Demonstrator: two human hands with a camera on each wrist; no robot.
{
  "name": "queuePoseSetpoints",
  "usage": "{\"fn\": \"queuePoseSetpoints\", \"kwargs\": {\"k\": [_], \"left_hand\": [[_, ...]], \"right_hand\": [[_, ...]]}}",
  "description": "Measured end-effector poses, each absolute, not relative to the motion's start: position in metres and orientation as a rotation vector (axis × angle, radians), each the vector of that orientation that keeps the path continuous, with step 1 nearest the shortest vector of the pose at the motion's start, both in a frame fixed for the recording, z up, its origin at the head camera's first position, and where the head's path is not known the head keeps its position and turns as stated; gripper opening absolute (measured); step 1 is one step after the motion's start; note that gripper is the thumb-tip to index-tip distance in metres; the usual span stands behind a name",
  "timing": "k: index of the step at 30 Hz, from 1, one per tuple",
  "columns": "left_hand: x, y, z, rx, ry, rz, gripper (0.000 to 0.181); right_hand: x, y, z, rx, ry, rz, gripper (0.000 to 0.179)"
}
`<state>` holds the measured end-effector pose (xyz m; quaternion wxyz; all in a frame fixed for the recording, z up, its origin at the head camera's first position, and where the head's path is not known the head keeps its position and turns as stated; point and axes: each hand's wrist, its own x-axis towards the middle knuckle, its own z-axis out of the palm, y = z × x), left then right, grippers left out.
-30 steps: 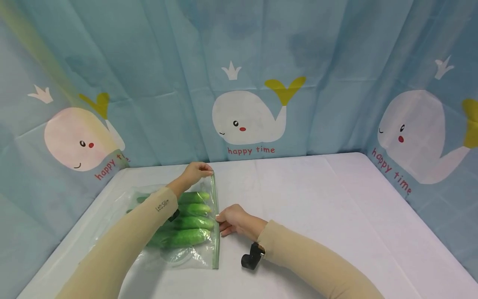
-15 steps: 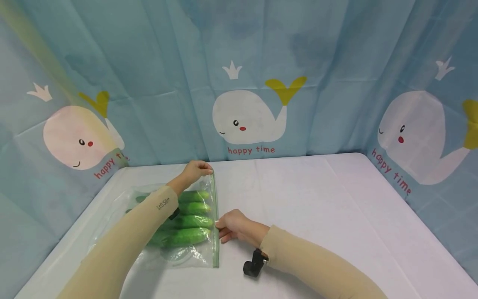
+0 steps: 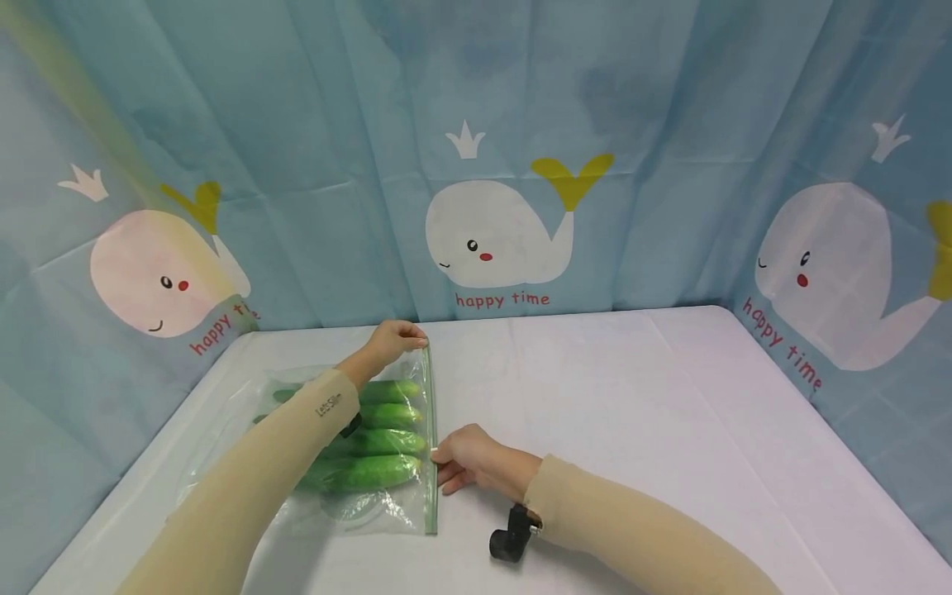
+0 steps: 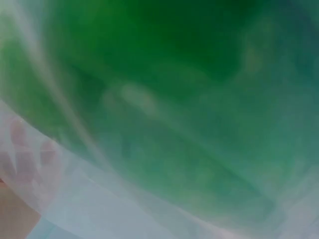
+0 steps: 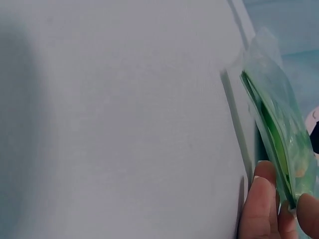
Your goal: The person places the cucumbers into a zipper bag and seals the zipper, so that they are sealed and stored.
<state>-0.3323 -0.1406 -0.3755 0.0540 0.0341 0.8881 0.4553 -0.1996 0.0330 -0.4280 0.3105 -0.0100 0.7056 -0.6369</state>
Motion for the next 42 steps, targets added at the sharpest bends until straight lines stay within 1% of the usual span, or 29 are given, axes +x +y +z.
{"fn": "queuePoseSetpoints", "kwargs": {"k": [24,42], "left_hand": [[-0.339,-0.129,-0.375,0.106,2.724,1.316,0.016],[-0.346,-0.127,-0.377,0.063,2.741,1.282,0.015]], "right_hand": [[-0.178,0.045,-0.428,-0.060,1.845,-1.678,0.009],[-0.151,0.058,-0.427,-0.085,1.780,-1.649,0.007]]}}
